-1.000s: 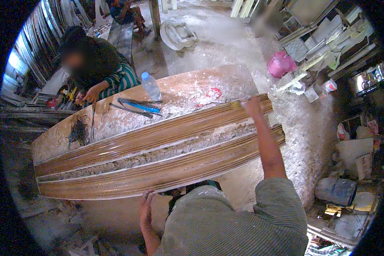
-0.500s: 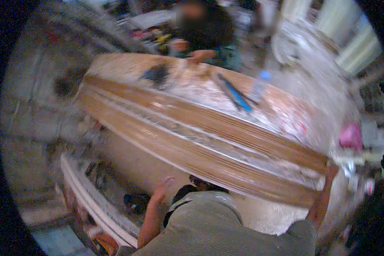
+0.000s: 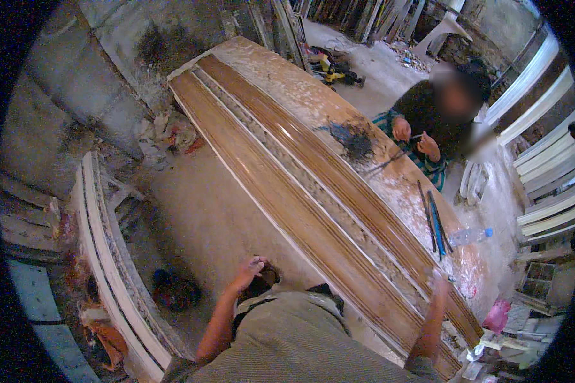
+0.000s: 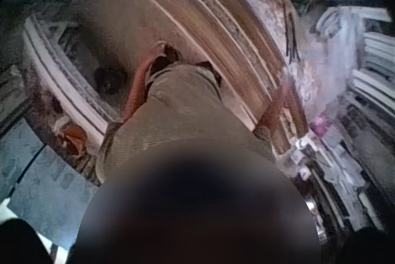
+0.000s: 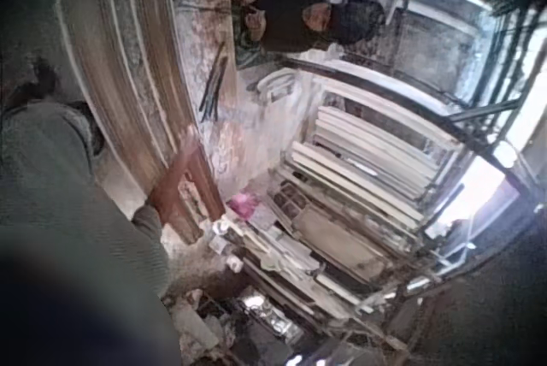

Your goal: The person applies a clear finish to long wooden planks using a brush. They repeatedly dip the brush into a container and spread the finish along the length of each plank, working one at a time.

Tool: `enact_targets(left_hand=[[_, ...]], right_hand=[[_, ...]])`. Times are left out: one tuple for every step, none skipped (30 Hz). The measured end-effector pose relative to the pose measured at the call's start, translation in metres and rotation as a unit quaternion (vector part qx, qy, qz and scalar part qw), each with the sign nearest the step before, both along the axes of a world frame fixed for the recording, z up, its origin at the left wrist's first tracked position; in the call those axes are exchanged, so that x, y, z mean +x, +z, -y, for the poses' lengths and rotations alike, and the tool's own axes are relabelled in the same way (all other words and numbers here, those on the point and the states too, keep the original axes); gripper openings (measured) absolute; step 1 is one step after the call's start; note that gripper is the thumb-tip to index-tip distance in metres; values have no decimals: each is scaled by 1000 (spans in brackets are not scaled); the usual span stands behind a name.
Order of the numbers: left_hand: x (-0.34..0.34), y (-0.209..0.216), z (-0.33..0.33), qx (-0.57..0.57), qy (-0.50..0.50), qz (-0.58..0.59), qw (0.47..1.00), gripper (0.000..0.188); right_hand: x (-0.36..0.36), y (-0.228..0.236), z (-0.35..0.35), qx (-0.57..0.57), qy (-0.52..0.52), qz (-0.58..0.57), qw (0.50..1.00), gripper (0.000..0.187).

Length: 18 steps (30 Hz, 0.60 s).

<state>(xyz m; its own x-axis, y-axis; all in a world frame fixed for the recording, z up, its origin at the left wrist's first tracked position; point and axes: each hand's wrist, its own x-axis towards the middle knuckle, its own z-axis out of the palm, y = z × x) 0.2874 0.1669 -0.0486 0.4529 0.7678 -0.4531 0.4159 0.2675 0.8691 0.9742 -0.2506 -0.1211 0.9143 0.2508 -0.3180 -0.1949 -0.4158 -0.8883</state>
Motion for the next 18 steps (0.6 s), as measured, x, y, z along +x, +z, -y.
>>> enact_targets(left_hand=[[-17,6,-24,-4,2,-28,1000,38],[-30,13,-49,-23,5,-75,997,38],[-42,24,-75,0,16,-39,999,37],[-57,37,-96,4,27,-24,999,36],[-72,49,-116,6,37,-10,999,34],[-83,59,-136,-1,42,-31,999,33],[-95,63,-158,-9,45,-52,998,32],[-106,64,-175,7,47,-40,998,31],[-115,61,-194,5,49,-38,998,30],[-123,57,-216,30,52,-3,998,30],[-130,50,-236,28,59,-2,998,29],[-139,45,-251,37,78,12,996,29],[-153,42,-265,21,101,-9,995,29],[-164,37,-282,21,123,-16,992,30],[-170,30,-302,11,148,0,989,30],[-180,23,-323,17,173,33,984,30],[-193,16,-345,26,196,63,978,31],[-209,11,-366,16,218,50,974,31]], right_hand=[[-19,-2,-54,52,27,-41,997,37],[-39,-2,-107,140,52,-100,984,38],[-59,0,-162,190,42,-162,967,38],[-81,4,-213,211,77,-168,960,37],[-101,9,-266,167,78,-133,974,35],[-121,15,-317,193,91,-151,965,34],[-140,21,-368,163,107,-113,974,33],[-158,28,-417,187,107,-143,966,32],[-175,35,-466,169,127,-105,972,30],[-191,41,-513,193,116,-137,965,29],[-207,47,-561,198,116,-133,964,28],[-222,51,-607,205,112,-128,964,27],[-238,56,-652,223,127,-139,957,25],[-255,59,-698,223,85,-123,963,24],[-271,63,-741,240,50,-117,962,22],[-288,65,-785,248,39,-125,960,20],[-305,66,-828,258,27,-135,956,18],[-320,67,-869,268,15,-146,952,15]])
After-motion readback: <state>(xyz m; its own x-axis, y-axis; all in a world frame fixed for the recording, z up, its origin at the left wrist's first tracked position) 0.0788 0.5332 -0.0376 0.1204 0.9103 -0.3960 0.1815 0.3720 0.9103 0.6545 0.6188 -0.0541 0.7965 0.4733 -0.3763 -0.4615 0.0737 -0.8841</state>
